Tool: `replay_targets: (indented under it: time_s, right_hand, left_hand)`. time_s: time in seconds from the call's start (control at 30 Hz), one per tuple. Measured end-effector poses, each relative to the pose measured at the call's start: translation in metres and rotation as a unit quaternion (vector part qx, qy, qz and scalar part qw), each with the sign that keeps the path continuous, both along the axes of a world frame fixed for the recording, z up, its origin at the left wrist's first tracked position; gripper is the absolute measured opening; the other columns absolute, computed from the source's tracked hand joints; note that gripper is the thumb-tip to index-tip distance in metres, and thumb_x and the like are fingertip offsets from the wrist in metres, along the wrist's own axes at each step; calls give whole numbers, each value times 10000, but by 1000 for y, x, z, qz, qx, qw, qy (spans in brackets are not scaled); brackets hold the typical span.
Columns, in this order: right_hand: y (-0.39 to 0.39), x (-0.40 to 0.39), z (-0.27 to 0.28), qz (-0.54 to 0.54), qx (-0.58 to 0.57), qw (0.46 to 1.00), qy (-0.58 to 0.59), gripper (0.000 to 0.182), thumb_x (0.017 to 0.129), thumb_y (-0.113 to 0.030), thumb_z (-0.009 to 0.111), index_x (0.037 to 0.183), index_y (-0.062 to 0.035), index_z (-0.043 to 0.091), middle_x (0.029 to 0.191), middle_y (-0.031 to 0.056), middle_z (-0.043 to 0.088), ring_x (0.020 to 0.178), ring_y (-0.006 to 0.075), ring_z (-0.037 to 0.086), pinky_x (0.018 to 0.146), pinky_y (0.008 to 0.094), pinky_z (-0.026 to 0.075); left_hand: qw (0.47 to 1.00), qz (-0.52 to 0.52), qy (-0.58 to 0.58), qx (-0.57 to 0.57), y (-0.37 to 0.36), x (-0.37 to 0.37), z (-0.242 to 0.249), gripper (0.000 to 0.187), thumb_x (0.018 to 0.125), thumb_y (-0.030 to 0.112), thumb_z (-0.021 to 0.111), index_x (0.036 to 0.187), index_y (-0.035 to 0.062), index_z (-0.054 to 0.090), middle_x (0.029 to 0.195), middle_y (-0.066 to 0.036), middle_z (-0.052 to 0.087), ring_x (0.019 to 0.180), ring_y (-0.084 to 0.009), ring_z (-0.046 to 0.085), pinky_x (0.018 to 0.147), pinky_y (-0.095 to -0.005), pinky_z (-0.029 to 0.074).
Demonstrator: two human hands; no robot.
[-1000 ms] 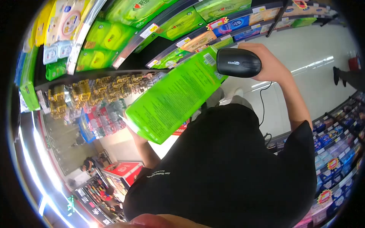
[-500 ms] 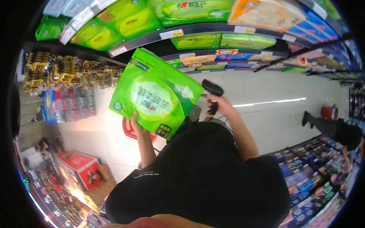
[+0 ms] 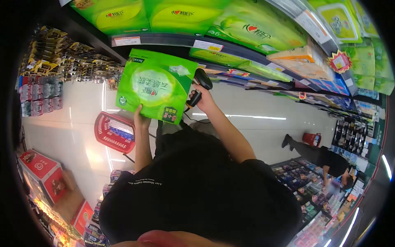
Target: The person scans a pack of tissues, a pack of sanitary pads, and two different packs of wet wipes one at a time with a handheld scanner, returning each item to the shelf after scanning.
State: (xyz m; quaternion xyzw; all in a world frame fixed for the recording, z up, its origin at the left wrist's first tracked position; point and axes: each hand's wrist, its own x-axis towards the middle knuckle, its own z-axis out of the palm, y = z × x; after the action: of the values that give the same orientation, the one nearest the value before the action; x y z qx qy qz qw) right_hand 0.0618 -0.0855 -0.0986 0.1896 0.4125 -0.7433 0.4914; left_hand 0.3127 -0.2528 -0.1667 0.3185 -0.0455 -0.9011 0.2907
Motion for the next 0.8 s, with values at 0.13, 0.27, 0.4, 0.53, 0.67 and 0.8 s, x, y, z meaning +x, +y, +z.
replay_targets:
  time_s: [0.13,0.27,0.4,0.53,0.67,0.8]
  right_hand:
    - [-30,-19,1,34,24,999,28,251,801,-82,684,996,-86,527,773,29,523,702,155,541,674,344,486]
    - [-48,-38,-5,62,37,997,35,198,783,-74,678,935,-58,551,736,34,535,694,155,556,673,333,490]
    - [-52,-55,-17,83,50,995,33,164,778,-79,661,900,-53,555,749,52,562,715,186,571,708,336,497]
    - [-63,-66,-13,123,28,989,78,135,769,-69,645,873,-39,564,754,36,556,687,137,557,656,309,494]
    - [-52,-66,-9,232,78,954,172,179,780,-118,678,911,-71,565,771,19,544,690,136,539,606,297,468]
    - [-36,-53,-14,180,51,980,64,305,790,-209,745,1010,-130,549,840,-2,509,686,129,507,597,323,484]
  left_hand:
    - [998,17,52,20,-3,-13,-13,597,823,134,646,1368,34,424,1353,-126,508,1254,-310,469,1087,-483,341]
    - [995,64,64,38,-4,-29,-21,609,811,97,644,1372,36,413,1356,-129,504,1257,-323,464,1098,-497,326]
    - [994,74,59,50,-5,-42,-5,604,809,74,640,1366,27,412,1351,-129,507,1256,-320,465,1099,-494,330]
    - [994,103,41,19,-4,-59,6,611,806,46,636,1370,27,400,1346,-135,504,1251,-320,467,1093,-482,343]
    - [996,78,48,-10,-6,-77,28,617,819,71,636,1378,21,380,1342,-144,499,1245,-325,470,1074,-489,358]
    - [995,7,-15,-94,-29,-101,62,499,897,185,612,1337,29,437,1288,-130,527,1198,-291,498,1003,-467,408]
